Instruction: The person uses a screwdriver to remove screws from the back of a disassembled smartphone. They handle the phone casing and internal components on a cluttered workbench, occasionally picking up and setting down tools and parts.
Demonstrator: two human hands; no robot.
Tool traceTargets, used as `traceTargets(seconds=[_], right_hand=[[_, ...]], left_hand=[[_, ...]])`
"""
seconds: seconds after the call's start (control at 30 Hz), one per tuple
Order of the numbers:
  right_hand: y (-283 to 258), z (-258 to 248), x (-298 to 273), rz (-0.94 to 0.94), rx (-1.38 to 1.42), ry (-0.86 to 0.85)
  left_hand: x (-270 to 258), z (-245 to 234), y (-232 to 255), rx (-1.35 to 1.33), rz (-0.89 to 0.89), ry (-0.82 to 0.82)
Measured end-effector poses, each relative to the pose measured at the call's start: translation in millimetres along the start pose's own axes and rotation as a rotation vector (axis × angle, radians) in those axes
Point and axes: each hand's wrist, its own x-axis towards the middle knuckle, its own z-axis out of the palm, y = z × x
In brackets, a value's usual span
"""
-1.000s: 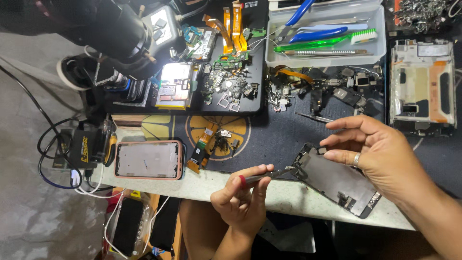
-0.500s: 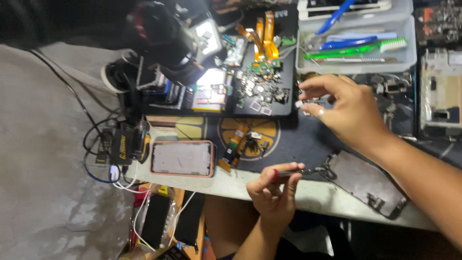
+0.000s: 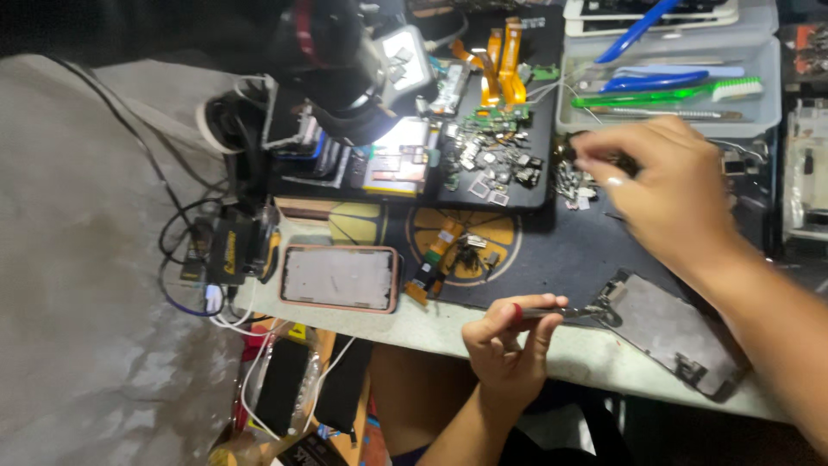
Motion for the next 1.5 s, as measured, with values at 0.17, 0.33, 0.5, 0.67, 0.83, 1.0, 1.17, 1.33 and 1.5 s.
traceTargets(seconds=[0.17,0.33,0.5,0.67,0.83,1.0,1.17,1.33,1.5], right_hand=[[-2,-45,-59,0.442,0.001,-0.234],[-5,-66,-91,0.545,0.031,-0.431],[5,-51,-100,0.305,-0.084,-0.576],[10,-50,-103,0.239,-0.081,-0.622],[16,-55,-108,0.214,-0.056,-0.67],[21,-55,-114,0.182,-0.14,-0.746],[22,-54,-118,0.106,-0.143,-0.741],[19,-54,-125,0.001,-0.148,-0.714],[21,-52,-127,0.012,-0.087,-0.706]], left_hand=[[-1,1,1,0.026,-0.04,0.001],[-3,3,-1,0.064,-0.057,0.012],[-5,7,-5,0.116,-0.033,0.076],[-4,9,-4,0.178,0.026,0.071],[-7,8,-7,0.141,0.006,0.064],[-8,8,-7,0.155,0.028,0.052],[-9,9,-7,0.177,0.04,0.073],[-6,8,-6,0.182,0.036,0.038],[-3,9,-5,0.218,0.061,-0.005]])
